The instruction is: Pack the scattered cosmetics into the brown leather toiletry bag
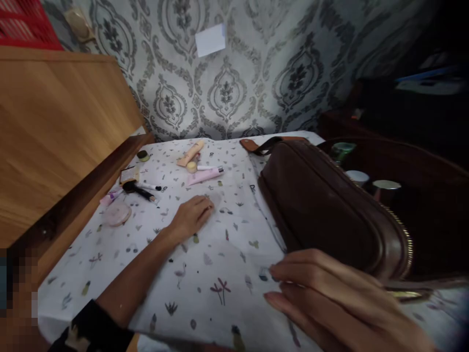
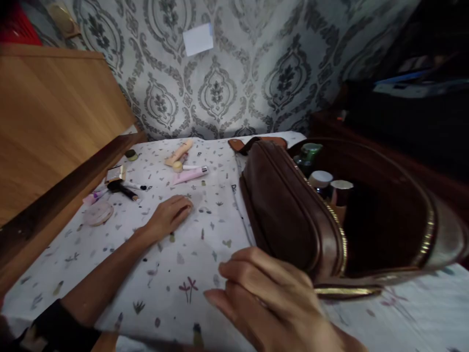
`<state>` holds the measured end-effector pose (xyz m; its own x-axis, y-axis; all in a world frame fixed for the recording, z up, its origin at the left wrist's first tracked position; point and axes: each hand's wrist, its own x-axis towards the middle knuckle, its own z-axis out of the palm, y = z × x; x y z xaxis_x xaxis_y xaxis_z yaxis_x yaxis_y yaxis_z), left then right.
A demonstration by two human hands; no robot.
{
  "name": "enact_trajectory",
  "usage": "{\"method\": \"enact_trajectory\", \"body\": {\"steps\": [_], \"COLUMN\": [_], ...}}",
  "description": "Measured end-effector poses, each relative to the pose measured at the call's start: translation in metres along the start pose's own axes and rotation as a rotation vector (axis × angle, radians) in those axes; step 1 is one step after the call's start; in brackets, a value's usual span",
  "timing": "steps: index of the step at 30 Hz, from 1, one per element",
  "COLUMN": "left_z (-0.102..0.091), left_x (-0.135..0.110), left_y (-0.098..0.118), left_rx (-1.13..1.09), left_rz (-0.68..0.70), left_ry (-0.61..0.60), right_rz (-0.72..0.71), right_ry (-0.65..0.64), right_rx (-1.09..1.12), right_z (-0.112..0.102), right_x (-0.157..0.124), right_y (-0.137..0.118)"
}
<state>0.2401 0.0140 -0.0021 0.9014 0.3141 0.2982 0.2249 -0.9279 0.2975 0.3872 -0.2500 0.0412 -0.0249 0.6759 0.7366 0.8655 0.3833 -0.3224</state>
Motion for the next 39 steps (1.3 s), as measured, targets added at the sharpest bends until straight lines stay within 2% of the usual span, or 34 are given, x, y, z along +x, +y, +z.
{"method": "enact_trajectory", "body": {"steps": [3, 6, 8, 10, 12, 15, 20, 26, 39], "left_z": [-0.017, -0.032, -0.038, -0.041, -0.043, -0.047, -0.057, -0.060, -0.065], "left_x": [0.001, -0.004, -0.012, -0.020, -0.028, -0.036, -0.040, -0.038, -0.038], "left_y": [-0.020, -0.048, -0.070, -0.090, -0.106, -0.120, -0.118, -0.110, -0.104], "left_rx": [0.256, 0.487, 0.562, 0.554, 0.503, 0.456, 0.477, 0.516, 0.593], "left_rz": [-0.180, -0.496, -0.705, -0.864, -0.936, -0.902, -0.820, -0.737, -0.678], "left_ry": [0.090, 0.222, 0.260, 0.197, 0.081, -0.046, -0.096, -0.105, -0.066], "right_rz": [-0.077, -0.081, -0.053, 0.008, 0.095, 0.225, 0.331, 0.310, 0.314], "right_ry": [-0.098, -0.138, -0.155, -0.170, -0.182, -0.193, -0.225, -0.267, -0.270], "right_rx": [0.072, 0.111, 0.130, 0.158, 0.202, 0.250, 0.269, 0.286, 0.314], "right_z": [0.027, 0.047, 0.060, 0.072, 0.085, 0.105, 0.125, 0.123, 0.128], "right_x": [0.022, 0.035, 0.039, 0.044, 0.049, 0.053, 0.043, 0.037, 0.034], "right_y": [-0.006, -0.004, -0.002, 0.001, 0.005, 0.014, 0.029, 0.029, 0.036]}}
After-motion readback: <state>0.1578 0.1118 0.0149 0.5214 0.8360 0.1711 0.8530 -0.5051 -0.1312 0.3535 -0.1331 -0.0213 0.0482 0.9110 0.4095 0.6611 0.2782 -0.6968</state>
